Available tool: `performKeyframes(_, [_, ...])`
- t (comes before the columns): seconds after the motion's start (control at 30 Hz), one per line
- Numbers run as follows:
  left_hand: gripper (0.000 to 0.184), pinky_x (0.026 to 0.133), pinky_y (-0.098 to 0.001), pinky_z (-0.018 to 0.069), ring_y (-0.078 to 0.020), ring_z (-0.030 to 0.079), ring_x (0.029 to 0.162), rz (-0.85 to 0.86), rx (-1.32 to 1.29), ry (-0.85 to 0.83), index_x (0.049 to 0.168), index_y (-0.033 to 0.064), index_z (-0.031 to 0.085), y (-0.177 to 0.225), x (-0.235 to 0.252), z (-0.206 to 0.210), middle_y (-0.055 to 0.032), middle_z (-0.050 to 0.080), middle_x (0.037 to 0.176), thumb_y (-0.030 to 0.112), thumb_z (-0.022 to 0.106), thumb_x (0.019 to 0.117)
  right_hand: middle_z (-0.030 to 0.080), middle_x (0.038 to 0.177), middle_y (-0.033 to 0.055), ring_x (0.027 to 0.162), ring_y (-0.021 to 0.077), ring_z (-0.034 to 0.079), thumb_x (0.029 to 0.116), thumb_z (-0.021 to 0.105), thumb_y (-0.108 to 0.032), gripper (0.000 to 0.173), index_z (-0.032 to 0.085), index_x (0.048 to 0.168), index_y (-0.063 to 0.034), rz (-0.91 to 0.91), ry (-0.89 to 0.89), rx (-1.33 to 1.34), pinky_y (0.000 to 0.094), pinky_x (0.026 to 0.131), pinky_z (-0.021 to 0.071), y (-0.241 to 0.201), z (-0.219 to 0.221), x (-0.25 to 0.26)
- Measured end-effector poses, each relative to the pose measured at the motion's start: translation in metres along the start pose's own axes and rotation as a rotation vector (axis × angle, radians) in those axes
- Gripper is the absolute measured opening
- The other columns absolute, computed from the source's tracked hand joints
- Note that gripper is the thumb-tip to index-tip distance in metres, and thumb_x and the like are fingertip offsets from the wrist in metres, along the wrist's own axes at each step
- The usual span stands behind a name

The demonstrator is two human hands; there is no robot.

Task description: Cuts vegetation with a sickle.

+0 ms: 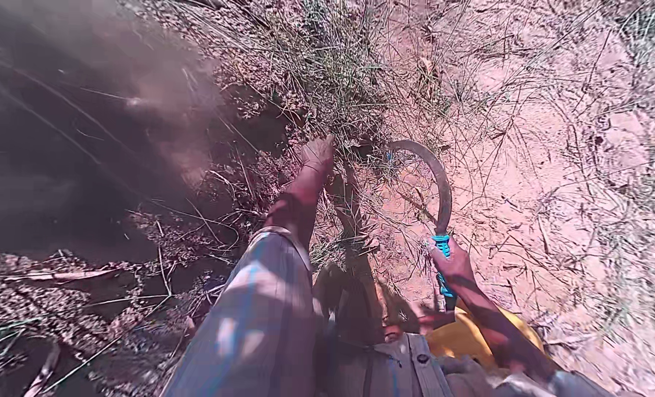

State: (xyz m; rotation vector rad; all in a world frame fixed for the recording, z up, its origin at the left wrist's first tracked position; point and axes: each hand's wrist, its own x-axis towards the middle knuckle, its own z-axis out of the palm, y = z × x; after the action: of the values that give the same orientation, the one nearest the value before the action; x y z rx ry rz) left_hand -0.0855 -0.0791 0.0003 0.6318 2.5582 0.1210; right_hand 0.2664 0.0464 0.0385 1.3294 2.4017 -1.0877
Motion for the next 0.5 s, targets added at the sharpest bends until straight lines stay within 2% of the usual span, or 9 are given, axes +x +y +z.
performKeyframes(0.03, [0.039,0.095,-0.0705,0.047,-0.0541,0.059,0.123,0.025,0.029,-0.043,0.136,-0.0072,0.056,0.001,0.005,0.006,-0.0348,0.061,0.13,0.008,0.061,0.0995,0.068,0.1,0.0231,0.087,0.0309,0.068,0.1025,0.061,-0.02,0.043,0.055,0.136,0.0073,-0.006,0.001,0.007,0.0481,0.083,0.0534,0.003,0.0,0.0])
performKeyframes(0.1, [0.029,0.098,-0.0688,0.047,-0.0514,0.06,0.124,0.016,-0.016,-0.048,0.121,-0.0113,0.064,-0.002,0.01,0.012,-0.034,0.063,0.128,0.01,0.056,0.102,0.067,0.096,0.0194,0.08,0.0255,0.066,0.1027,0.059,-0.018,0.041,0.055,0.135,0.0056,0.0,-0.036,0.039,0.0438,0.077,0.0539,0.0,0.001,0.001])
performKeyframes(0.17, [0.031,0.1,-0.069,0.0452,-0.052,0.058,0.126,-0.023,-0.135,-0.011,0.124,-0.0126,0.06,-0.014,0.007,0.013,-0.0354,0.06,0.131,0.01,0.049,0.105,0.066,0.094,0.0166,0.074,0.0217,0.065,0.1036,0.057,-0.018,0.04,0.053,0.137,0.0042,0.011,-0.115,0.1,0.0402,0.073,0.055,-0.012,0.004,0.007])
performKeyframes(0.23, [0.037,0.1,-0.0707,0.0441,-0.0537,0.058,0.125,-0.06,-0.236,0.024,0.126,-0.0124,0.06,-0.036,0.011,0.011,-0.0373,0.061,0.129,0.017,0.048,0.1074,0.061,0.089,0.011,0.066,0.0162,0.061,0.1059,0.053,-0.018,0.037,0.052,0.136,0.0039,-0.008,-0.215,0.212,0.034,0.066,0.0552,-0.035,0.013,0.024])
performKeyframes(0.33, [0.048,0.101,-0.0705,0.0427,-0.0527,0.058,0.127,-0.106,-0.224,0.004,0.126,-0.0116,0.06,-0.051,0.014,-0.003,-0.0367,0.061,0.131,0.03,0.039,0.1125,0.058,0.076,0.0057,0.056,0.0106,0.059,0.109,0.049,-0.017,0.027,0.052,0.126,0.0035,-0.001,-0.369,0.467,0.0247,0.056,0.0546,-0.087,0.041,0.055])
performKeyframes(0.43, [0.043,0.098,-0.0711,0.0447,-0.0512,0.059,0.126,-0.115,-0.108,-0.056,0.125,-0.0107,0.062,-0.034,0.003,-0.021,-0.0354,0.061,0.131,0.026,0.044,0.1101,0.056,0.073,0.0041,0.053,0.0091,0.057,0.1104,0.047,-0.018,0.02,0.051,0.118,0.0001,0.075,-0.515,0.621,0.0217,0.053,0.0521,-0.122,0.075,0.075])
performKeyframes(0.5, [0.038,0.097,-0.0707,0.0455,-0.0509,0.059,0.126,-0.133,-0.077,-0.061,0.125,-0.0099,0.061,-0.024,-0.002,-0.026,-0.0346,0.061,0.132,0.02,0.049,0.1065,0.054,0.069,0.003,0.051,0.009,0.056,0.1104,0.045,-0.016,0.016,0.051,0.109,-0.0013,0.139,-0.572,0.678,0.0217,0.051,0.0512,-0.125,0.087,0.071])
